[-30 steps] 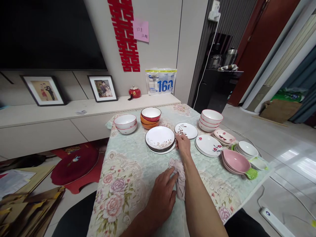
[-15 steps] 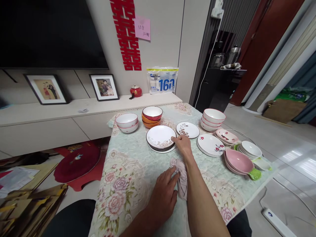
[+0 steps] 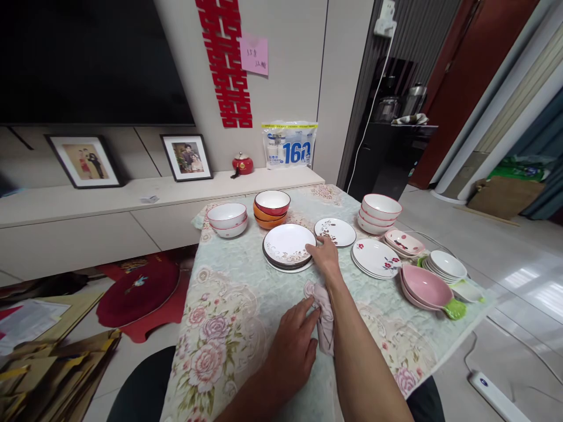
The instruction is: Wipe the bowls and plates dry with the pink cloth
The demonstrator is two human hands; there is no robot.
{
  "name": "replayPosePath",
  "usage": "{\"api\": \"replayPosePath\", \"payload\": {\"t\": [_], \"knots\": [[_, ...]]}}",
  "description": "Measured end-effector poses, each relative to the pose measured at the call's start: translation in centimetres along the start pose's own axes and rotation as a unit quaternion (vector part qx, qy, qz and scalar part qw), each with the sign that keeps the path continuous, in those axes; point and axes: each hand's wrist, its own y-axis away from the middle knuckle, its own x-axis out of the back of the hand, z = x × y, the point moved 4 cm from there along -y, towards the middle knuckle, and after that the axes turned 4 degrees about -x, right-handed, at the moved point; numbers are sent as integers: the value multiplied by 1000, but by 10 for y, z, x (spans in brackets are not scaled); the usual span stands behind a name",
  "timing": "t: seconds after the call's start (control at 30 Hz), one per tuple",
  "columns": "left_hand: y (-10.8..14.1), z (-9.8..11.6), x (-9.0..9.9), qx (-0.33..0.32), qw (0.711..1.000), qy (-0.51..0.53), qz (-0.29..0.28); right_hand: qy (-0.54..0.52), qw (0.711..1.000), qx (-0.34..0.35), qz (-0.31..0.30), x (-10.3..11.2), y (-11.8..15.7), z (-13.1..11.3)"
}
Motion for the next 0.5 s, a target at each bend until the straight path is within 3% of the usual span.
{"api": "replayPosePath", "payload": {"t": [0.27,0.5], "knots": [[1,-6,-2,7,996,69,48,118,992,49,7,7,10,-10],[-3,-24,6,34,962,209,173,113,993,37,13,12,13,-11]]}}
